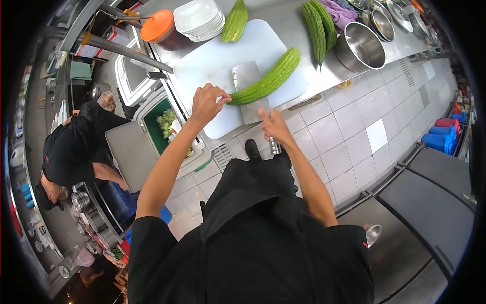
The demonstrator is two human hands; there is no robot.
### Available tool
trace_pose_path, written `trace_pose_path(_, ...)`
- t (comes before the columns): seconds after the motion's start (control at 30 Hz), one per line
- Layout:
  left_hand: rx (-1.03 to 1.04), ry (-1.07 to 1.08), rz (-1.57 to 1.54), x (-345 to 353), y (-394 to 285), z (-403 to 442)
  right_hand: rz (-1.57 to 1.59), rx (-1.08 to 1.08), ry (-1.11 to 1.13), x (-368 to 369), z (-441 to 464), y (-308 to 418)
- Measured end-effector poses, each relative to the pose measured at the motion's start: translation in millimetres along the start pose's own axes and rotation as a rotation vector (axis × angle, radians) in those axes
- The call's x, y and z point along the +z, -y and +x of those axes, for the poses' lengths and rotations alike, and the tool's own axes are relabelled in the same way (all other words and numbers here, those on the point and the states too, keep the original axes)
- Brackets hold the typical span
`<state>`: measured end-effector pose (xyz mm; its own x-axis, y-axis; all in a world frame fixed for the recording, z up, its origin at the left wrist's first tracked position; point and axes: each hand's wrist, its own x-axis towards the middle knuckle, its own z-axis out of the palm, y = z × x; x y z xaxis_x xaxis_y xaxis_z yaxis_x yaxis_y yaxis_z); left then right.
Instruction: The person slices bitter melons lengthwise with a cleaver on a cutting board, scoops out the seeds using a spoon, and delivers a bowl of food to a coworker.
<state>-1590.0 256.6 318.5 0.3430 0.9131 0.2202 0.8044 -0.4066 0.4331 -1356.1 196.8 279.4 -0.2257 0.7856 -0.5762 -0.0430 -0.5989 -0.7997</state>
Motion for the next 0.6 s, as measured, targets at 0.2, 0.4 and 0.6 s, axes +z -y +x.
trace_pose_path(0.2,0.009,0.066,0.043,-4,0,5,-0.106,-0.096,-0.191,39,-11,-3)
trace_pose_path(0.4,-0.030,0.081,-0.007,-1,5,7,0.102,-0.085,-0.230,69,-11,-7)
trace_pose_path(0.6,-0.111,0.207,-0.078,-10,2,19,0.171,-0.122,-0.240,86,-2,-16)
